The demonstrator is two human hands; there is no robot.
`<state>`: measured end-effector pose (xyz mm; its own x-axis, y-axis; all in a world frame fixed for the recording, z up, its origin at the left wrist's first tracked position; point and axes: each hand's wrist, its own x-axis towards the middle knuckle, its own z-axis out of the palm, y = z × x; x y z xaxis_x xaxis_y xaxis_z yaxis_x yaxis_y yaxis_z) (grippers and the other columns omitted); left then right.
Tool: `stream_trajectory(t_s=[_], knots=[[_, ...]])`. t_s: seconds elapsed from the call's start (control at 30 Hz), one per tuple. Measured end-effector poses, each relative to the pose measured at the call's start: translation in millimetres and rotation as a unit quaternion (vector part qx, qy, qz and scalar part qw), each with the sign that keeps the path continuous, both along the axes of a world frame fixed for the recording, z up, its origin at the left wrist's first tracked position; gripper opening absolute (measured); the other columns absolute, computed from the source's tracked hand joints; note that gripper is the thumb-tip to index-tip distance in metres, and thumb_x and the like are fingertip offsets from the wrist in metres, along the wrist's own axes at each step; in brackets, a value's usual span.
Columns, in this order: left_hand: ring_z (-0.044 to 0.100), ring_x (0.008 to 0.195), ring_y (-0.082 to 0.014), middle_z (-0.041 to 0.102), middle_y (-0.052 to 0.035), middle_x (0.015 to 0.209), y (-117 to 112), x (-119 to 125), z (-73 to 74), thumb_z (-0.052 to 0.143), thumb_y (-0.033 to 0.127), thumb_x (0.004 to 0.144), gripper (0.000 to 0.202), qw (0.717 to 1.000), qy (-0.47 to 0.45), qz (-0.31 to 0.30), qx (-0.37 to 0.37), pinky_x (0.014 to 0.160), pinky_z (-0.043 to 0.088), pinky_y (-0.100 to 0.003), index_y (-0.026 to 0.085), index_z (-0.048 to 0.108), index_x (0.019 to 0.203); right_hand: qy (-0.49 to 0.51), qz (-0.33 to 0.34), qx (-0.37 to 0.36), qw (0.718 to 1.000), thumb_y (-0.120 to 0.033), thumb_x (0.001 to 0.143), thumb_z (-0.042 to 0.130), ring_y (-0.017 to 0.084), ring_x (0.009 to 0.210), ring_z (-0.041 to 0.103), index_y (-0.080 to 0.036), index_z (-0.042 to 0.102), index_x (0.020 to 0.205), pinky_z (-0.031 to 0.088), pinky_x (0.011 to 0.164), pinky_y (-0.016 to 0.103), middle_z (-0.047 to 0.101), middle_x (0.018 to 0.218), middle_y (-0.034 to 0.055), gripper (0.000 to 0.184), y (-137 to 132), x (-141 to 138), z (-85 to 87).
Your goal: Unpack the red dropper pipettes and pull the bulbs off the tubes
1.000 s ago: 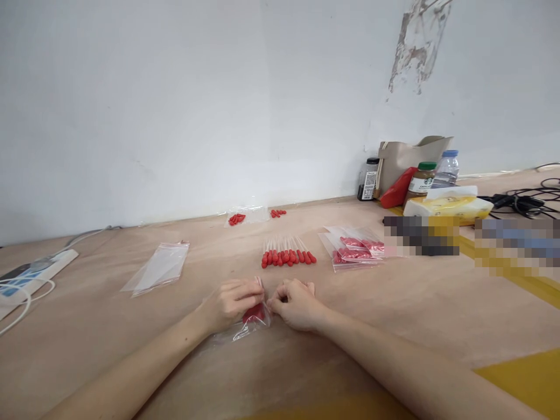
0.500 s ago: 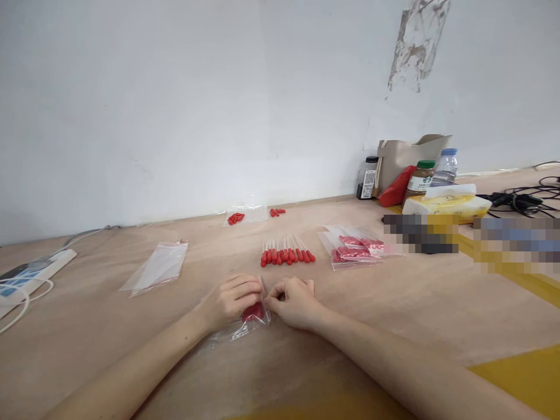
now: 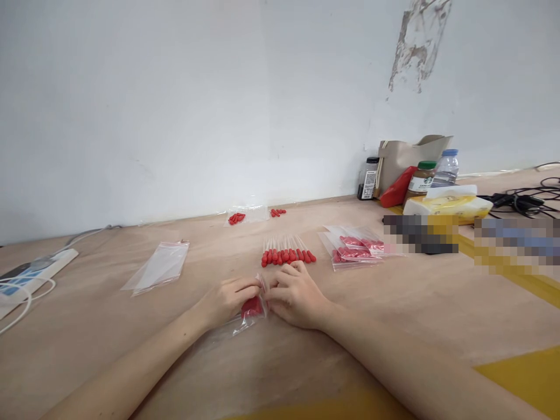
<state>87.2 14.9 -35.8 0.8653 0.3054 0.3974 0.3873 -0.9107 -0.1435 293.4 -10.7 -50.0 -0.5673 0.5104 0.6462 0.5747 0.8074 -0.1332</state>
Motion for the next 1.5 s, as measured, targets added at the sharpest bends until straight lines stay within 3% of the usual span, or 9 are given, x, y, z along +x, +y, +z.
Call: stream_trajectory(t_s=[0.2,0.33,0.53,0.7,0.93,1.03,1.13,1.33,1.5], knots=[[0.055,0.076,-0.0117,0.061,-0.0026,0.088,0.3,1.2,4.9,0.041,0.017,0.088,0.014,1.000,0.018,0.007,-0.008,0.067,0.040,-0.022,0.015,0.054,0.084,-0.018,0.024,0.130,0.991,-0.015,0.080,0.049,0.011,0.071,0.039,-0.021,0.059,0.069,0.025,0.075,0.032,0.057,0.068,-0.0024,0.016,3.7,-7.5,-2.5],[0.053,0.087,-0.0135,0.063,-0.0010,0.087,1.3,2.4,11.3,0.042,0.016,0.088,0.013,0.998,0.022,-0.033,0.048,0.075,0.038,-0.026,0.017,0.055,0.084,-0.045,0.026,0.149,0.988,-0.009,0.080,0.044,0.011,0.070,0.038,-0.019,0.056,0.070,0.024,0.077,0.033,0.057,0.068,-0.0030,0.018,4.6,-7.3,-3.8],[0.053,0.086,-0.0131,0.062,0.0017,0.079,3.3,4.6,9.1,0.040,0.012,0.088,0.021,0.989,0.062,-0.074,0.110,0.072,0.035,-0.028,0.016,0.050,0.070,-0.101,0.049,0.173,0.978,-0.005,0.083,0.034,0.009,0.066,0.039,-0.017,0.048,0.063,0.023,0.080,0.033,0.049,0.059,-0.0044,0.027,5.2,-7.1,0.8],[0.052,0.087,-0.0131,0.061,0.0027,0.078,3.6,1.8,21.9,0.040,0.013,0.088,0.021,0.986,0.097,-0.074,0.113,0.077,0.037,-0.028,0.017,0.051,0.070,-0.158,0.068,0.122,0.977,-0.007,0.084,0.036,0.010,0.076,0.043,-0.018,0.051,0.073,0.023,0.082,0.033,0.054,0.069,-0.0027,0.022,7.9,-5.4,3.1],[0.052,0.094,-0.0151,0.059,-0.0030,0.105,-0.8,-8.7,51.5,0.037,0.009,0.088,0.020,0.986,0.130,-0.027,0.097,0.084,0.039,-0.031,0.016,0.055,0.084,-0.113,0.066,-0.031,0.991,-0.020,0.080,0.048,0.014,0.082,0.046,-0.018,0.055,0.080,0.030,0.075,0.030,0.060,0.083,0.0016,0.007,2.2,-0.4,8.5],[0.054,0.091,-0.0153,0.059,-0.0033,0.105,-4.7,-7.1,49.0,0.037,0.009,0.087,0.021,0.991,0.123,-0.020,0.041,0.082,0.041,-0.031,0.018,0.056,0.088,-0.053,0.060,-0.134,0.988,-0.021,0.080,0.048,0.014,0.081,0.048,-0.020,0.057,0.084,0.033,0.075,0.030,0.061,0.082,0.0004,0.010,-0.6,1.7,11.3],[0.054,0.093,-0.0145,0.060,-0.0020,0.103,-13.3,-7.2,38.6,0.039,0.014,0.087,0.020,0.994,0.067,0.017,-0.080,0.082,0.042,-0.029,0.020,0.054,0.097,0.012,0.040,-0.195,0.980,-0.016,0.084,0.041,0.013,0.079,0.051,-0.021,0.060,0.083,0.035,0.074,0.028,0.062,0.079,-0.0008,0.020,0.4,-1.4,8.9],[0.041,0.117,-0.0195,0.044,-0.0067,0.129,-39.0,-33.1,16.0,0.045,0.031,0.086,0.044,0.963,-0.027,0.138,-0.232,0.095,0.037,-0.036,0.023,0.035,0.128,0.077,0.053,-0.216,0.972,-0.011,0.074,0.052,0.010,0.072,0.054,-0.020,0.063,0.080,0.037,0.072,0.023,0.065,0.078,-0.0025,0.016,3.5,-14.1,2.6],[0.048,0.110,-0.0193,0.048,-0.0055,0.127,-44.1,-46.8,8.4,0.045,0.032,0.085,0.049,0.944,-0.049,0.168,-0.279,0.090,0.041,-0.035,0.026,0.030,0.131,0.077,0.023,-0.223,0.971,-0.010,0.075,0.047,0.009,0.061,0.050,-0.019,0.061,0.083,0.036,0.061,0.021,0.058,0.065,-0.0032,0.018,4.3,-18.6,2.3]])
